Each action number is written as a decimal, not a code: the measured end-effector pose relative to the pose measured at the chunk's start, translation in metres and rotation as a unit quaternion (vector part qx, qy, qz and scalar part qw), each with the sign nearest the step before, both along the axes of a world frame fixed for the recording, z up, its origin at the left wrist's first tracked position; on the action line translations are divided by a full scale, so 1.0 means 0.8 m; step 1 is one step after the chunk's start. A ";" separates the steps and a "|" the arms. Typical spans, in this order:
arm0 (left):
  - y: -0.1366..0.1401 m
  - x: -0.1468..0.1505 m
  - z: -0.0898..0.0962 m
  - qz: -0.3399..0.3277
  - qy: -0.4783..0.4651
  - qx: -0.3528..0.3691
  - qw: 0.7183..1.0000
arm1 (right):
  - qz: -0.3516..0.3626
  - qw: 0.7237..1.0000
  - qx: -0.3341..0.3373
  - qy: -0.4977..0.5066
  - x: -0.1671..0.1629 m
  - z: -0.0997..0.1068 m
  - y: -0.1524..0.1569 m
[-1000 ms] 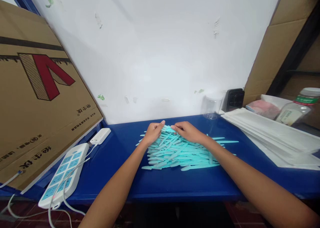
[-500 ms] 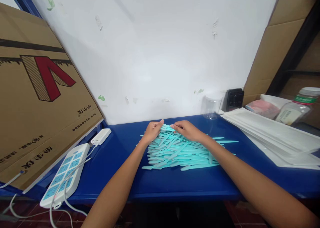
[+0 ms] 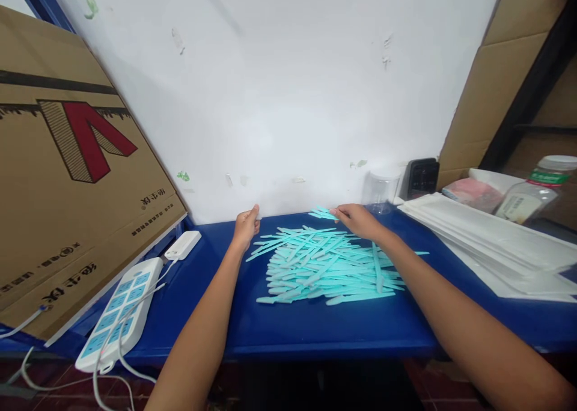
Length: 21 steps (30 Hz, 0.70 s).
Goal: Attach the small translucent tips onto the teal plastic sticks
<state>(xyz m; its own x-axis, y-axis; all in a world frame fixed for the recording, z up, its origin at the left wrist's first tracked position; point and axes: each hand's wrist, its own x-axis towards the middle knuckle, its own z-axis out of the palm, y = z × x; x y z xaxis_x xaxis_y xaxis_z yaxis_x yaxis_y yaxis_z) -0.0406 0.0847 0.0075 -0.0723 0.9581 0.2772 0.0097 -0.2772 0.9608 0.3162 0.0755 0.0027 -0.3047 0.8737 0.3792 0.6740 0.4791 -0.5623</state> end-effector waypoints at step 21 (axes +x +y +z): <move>0.004 -0.003 -0.013 -0.013 0.051 -0.033 0.998 | -0.060 0.994 -0.009 -0.096 0.015 -0.015 0.013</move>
<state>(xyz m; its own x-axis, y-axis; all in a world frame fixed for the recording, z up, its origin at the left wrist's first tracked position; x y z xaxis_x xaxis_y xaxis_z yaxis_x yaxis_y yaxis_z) -0.0429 0.0876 -0.0026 -0.0215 0.9755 0.2189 0.1017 -0.2157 0.9711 0.3283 0.0856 -0.0094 -0.2636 0.9141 0.3080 0.8210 0.3803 -0.4259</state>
